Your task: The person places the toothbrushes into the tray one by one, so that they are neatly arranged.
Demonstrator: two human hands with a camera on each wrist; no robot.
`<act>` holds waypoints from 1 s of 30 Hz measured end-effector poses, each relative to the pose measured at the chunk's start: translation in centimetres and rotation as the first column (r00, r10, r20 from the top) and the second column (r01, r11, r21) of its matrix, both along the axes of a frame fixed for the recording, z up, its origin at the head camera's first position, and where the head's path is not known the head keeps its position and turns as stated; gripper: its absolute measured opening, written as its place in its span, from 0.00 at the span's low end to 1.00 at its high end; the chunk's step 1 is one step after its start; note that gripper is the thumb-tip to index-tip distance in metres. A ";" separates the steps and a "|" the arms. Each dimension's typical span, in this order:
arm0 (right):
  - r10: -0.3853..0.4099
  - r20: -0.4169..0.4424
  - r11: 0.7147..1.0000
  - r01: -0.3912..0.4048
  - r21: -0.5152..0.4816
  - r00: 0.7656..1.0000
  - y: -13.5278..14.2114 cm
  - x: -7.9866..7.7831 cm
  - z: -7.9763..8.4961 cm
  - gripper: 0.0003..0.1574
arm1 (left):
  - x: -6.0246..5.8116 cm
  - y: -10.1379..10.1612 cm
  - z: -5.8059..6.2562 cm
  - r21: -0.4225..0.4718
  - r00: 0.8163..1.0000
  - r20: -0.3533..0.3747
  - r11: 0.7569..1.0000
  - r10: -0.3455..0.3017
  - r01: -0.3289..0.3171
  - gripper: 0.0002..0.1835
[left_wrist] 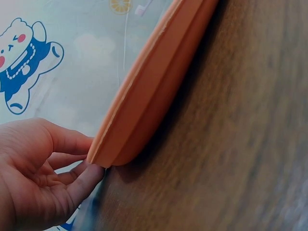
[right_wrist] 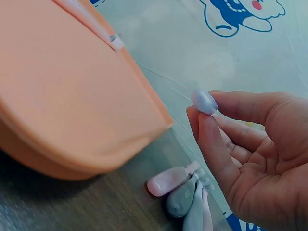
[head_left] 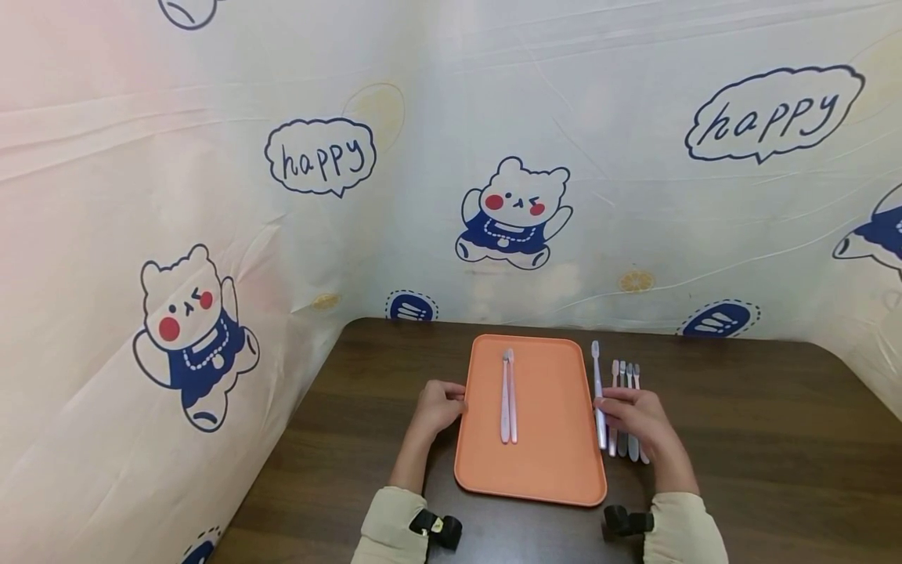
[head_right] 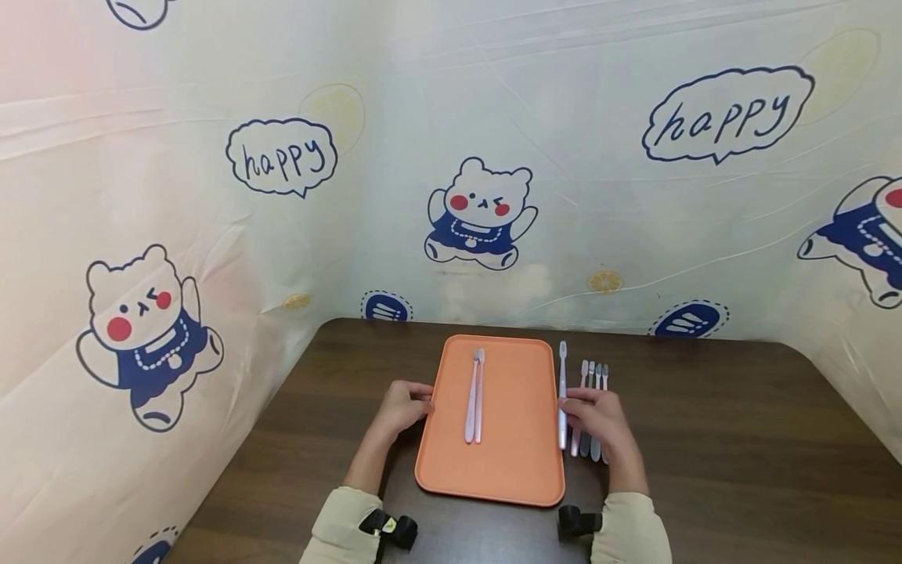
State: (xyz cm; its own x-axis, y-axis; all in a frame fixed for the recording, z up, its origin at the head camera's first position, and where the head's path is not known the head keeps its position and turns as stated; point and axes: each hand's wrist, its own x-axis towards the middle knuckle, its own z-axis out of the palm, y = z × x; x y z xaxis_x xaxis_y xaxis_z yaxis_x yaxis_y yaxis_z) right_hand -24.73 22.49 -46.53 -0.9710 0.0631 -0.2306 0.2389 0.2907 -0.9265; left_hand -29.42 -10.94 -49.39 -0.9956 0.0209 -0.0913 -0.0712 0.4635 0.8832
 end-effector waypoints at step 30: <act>-0.005 -0.012 1.000 0.005 -0.007 1.000 -1.6 -0.5 -0.5 0.31 | -0.1 0.0 -0.1 0.002 1.000 0.008 1.000 -0.001 0.001 0.13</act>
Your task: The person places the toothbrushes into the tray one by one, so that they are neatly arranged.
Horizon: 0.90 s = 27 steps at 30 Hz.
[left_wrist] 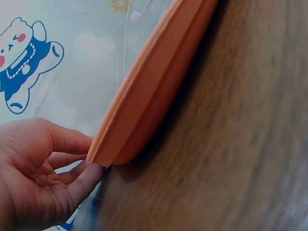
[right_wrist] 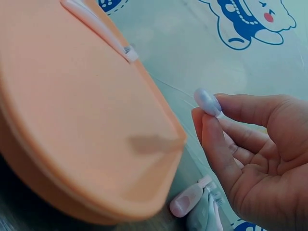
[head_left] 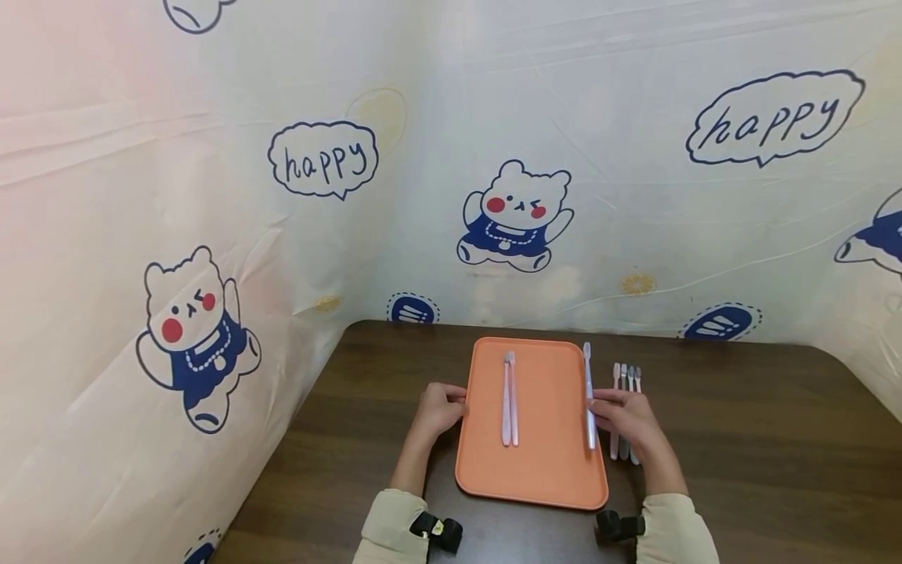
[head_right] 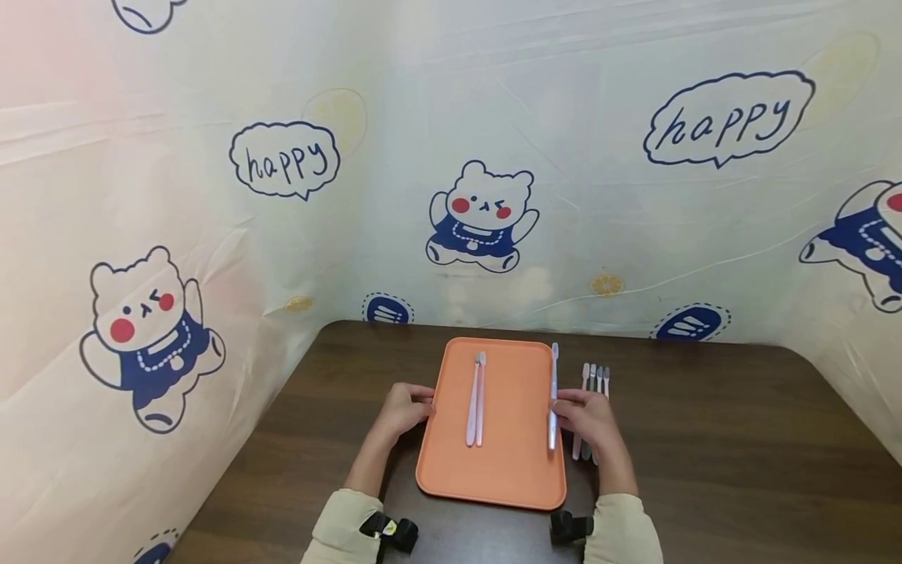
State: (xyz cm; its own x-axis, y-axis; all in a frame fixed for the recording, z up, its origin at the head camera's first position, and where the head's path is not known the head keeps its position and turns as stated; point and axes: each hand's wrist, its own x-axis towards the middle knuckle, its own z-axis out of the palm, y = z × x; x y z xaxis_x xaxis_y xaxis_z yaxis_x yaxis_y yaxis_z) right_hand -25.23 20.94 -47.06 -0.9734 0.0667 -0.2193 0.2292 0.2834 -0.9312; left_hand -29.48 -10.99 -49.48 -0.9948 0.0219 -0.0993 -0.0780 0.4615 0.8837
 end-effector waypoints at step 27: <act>0.047 -0.023 0.996 -0.049 -0.069 0.999 -1.2 -0.6 -0.5 0.32 | 0.1 0.0 0.2 -0.003 1.000 -0.016 1.000 -0.002 0.002 0.15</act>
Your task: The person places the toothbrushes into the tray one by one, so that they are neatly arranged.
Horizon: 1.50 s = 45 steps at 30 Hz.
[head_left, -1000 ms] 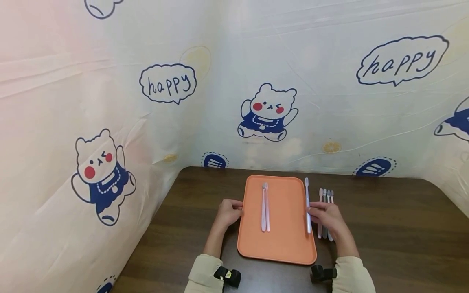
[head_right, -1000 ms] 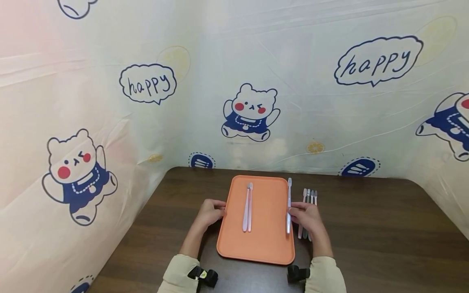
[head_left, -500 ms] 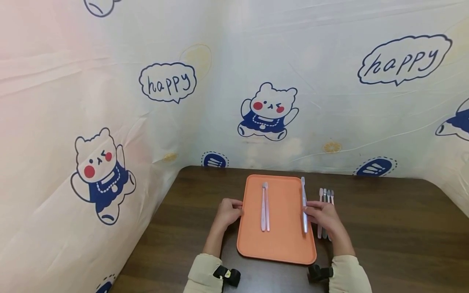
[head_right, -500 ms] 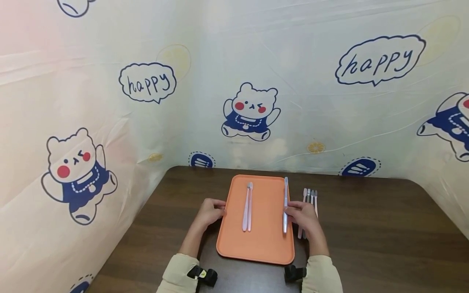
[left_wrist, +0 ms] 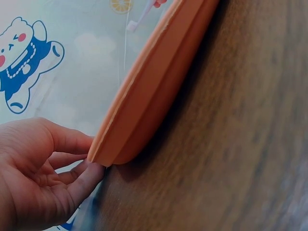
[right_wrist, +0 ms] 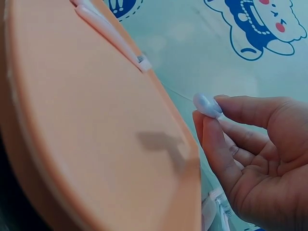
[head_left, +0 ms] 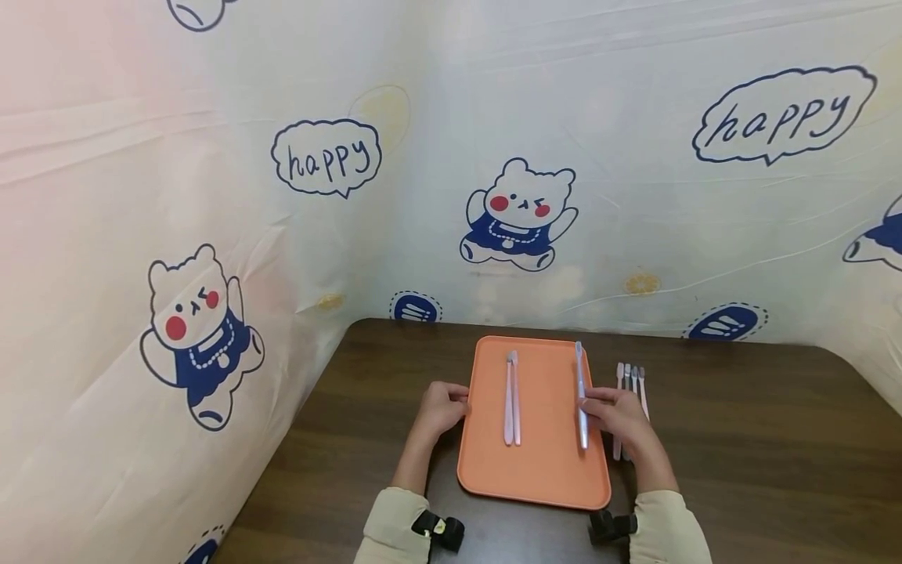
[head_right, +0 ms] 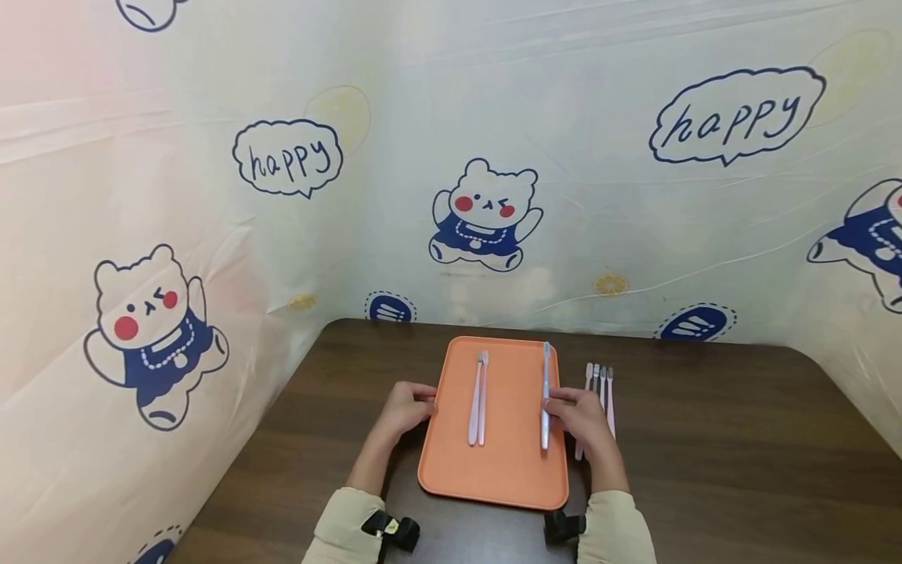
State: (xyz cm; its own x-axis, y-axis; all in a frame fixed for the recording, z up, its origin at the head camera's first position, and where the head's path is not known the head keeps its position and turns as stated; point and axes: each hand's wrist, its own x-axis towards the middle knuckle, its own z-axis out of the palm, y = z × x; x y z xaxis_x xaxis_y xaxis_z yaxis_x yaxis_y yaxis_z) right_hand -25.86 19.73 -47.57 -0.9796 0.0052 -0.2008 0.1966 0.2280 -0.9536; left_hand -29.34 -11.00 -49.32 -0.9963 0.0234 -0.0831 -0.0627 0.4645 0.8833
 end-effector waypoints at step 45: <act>-0.012 0.004 1.000 0.012 -0.028 1.000 -3.2 -0.8 0.2 0.27 | 0.0 0.0 0.0 0.024 1.000 0.006 1.000 0.004 -0.004 0.14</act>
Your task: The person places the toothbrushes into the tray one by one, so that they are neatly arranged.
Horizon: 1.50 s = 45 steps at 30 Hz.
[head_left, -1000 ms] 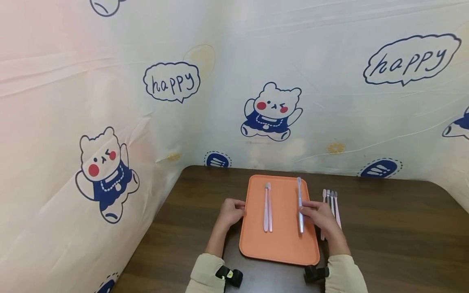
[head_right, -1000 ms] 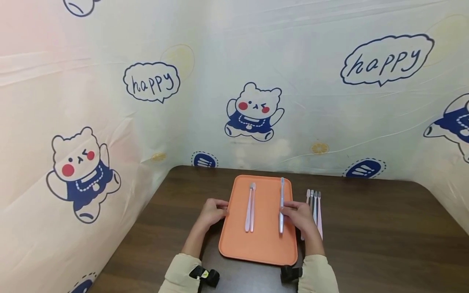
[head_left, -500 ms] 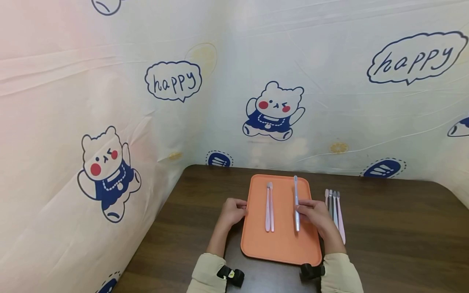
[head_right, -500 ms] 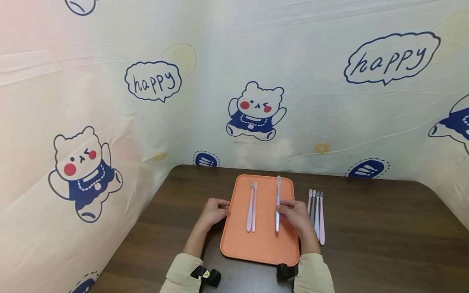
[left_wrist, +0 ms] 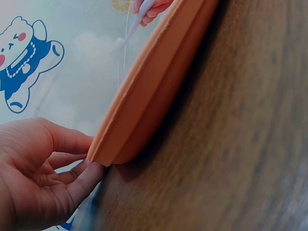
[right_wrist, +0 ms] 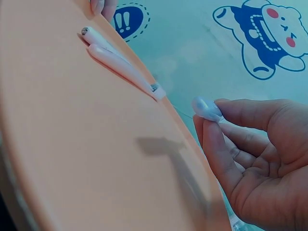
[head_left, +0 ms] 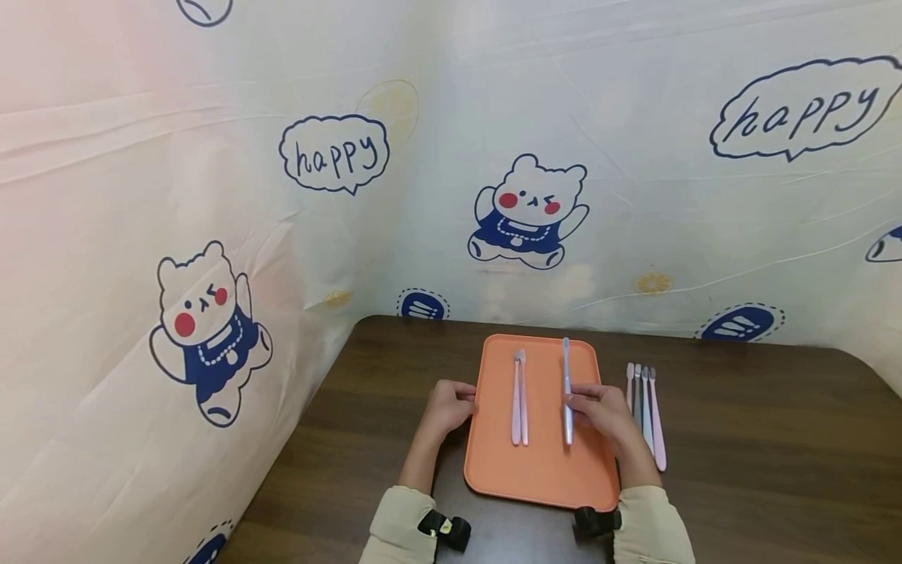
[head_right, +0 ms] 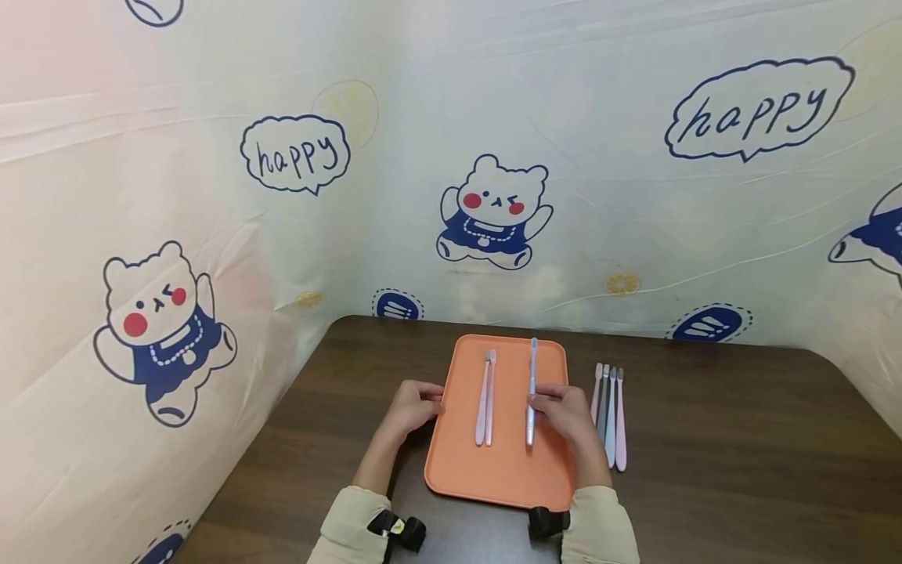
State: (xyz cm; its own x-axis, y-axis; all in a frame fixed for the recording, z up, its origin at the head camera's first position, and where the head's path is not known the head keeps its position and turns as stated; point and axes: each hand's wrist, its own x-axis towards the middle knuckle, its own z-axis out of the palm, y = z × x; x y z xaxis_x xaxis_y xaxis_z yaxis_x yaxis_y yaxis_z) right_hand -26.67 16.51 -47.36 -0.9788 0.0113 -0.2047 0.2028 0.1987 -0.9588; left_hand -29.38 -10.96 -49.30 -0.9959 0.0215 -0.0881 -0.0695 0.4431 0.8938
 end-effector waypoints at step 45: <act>0.010 -0.007 1.000 -0.010 -0.016 1.000 -2.3 -0.6 -0.6 0.25 | 0.1 0.1 0.1 -0.027 1.000 -0.003 1.000 0.011 -0.011 0.14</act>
